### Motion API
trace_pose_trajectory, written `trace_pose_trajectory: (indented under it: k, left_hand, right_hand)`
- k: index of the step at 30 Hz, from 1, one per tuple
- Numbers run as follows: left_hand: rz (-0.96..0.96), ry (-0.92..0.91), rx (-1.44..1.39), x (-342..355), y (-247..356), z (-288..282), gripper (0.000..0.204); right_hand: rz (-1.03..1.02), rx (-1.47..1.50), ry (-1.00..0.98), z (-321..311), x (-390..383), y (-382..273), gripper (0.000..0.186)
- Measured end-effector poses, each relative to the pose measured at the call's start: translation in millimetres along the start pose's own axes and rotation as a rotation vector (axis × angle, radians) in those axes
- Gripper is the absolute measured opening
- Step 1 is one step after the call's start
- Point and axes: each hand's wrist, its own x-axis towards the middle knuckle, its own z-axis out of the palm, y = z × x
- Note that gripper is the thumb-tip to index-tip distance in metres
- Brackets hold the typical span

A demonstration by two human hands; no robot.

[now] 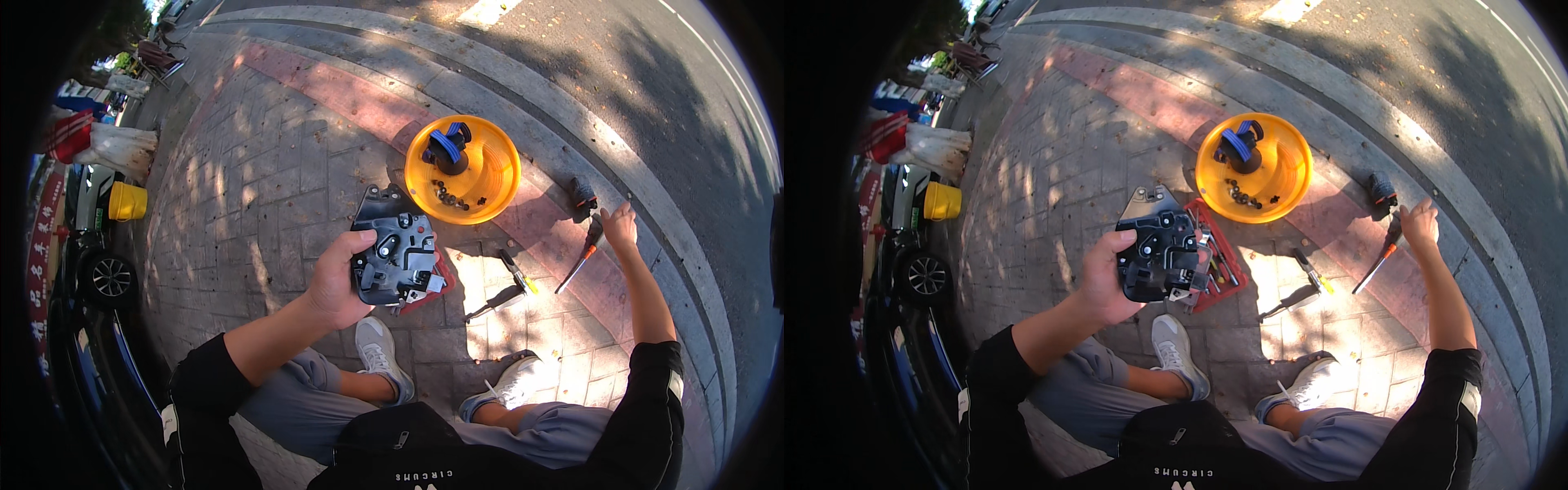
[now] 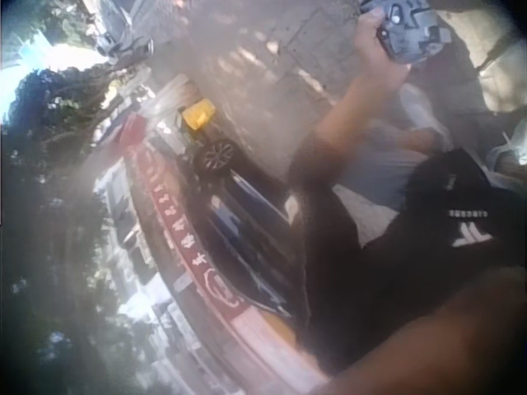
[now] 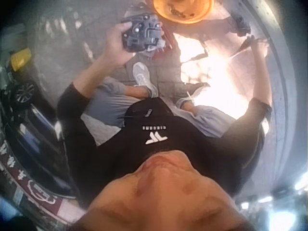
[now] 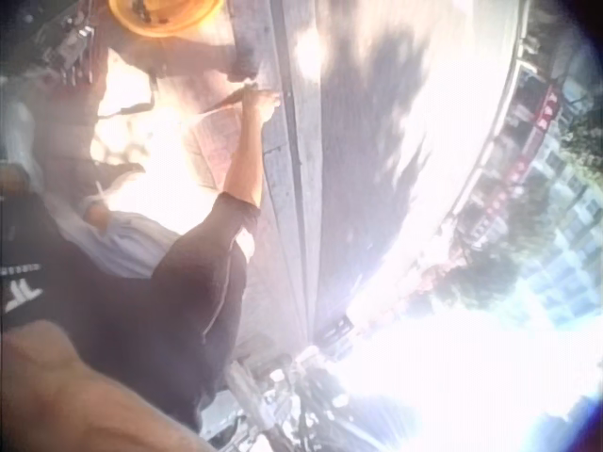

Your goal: The person sits on a sidewalk and disassembles a small black electronic device. They separate the casing, inspect the internal components, and use a screwdriver to adjust parts before reassembling the device.

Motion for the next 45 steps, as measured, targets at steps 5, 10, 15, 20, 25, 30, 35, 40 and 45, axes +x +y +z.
trace_pose_trajectory:
  k: [5,10,15,20,25,30,35,40,45]
  left_hand:
    - [-0.044,0.037,0.039,11.6,-4.5,5.1,0.064]
    - [-0.03,0.017,0.052,12.8,-6.4,9.6,0.063]
    - [-0.005,-0.011,0.031,7.0,-0.1,5.0,0.061]
    - [0.024,0.133,0.092,2.3,9.2,6.2,0.059]
    - [0.075,0.19,0.06,-0.7,12.2,11.0,0.039]
    - [0.094,0.223,0.099,-7.8,7.4,6.6,0.033]
    - [0.089,0.244,0.146,-8.3,4.2,4.4,0.029]
    - [0.082,0.237,0.135,-3.4,2.6,3.2,0.026]
    - [0.067,0.214,0.173,-2.4,2.4,-0.3,0.035]
  right_hand:
    - [0.168,0.241,-0.333,36.1,-2.9,36.7,0.067]
    - [0.214,0.205,-0.306,15.3,-9.6,-1.7,0.056]
    - [-0.376,0.354,-0.122,-93.9,-44.3,-85.8,0.053]
    - [-0.899,1.301,0.058,-219.7,-131.4,-156.5,0.052]
    - [-1.1,1.711,0.135,-250.6,-180.3,-191.3,0.06]
    - [-1.144,1.689,0.119,-236.7,-188.3,-199.7,0.059]
    - [-1.066,1.731,0.092,-231.7,-189.9,-197.8,0.059]
    - [-1.051,1.695,0.095,-230.1,-186.9,-194.7,0.058]
    - [-1.045,1.708,0.103,-226.5,-184.6,-193.9,0.058]
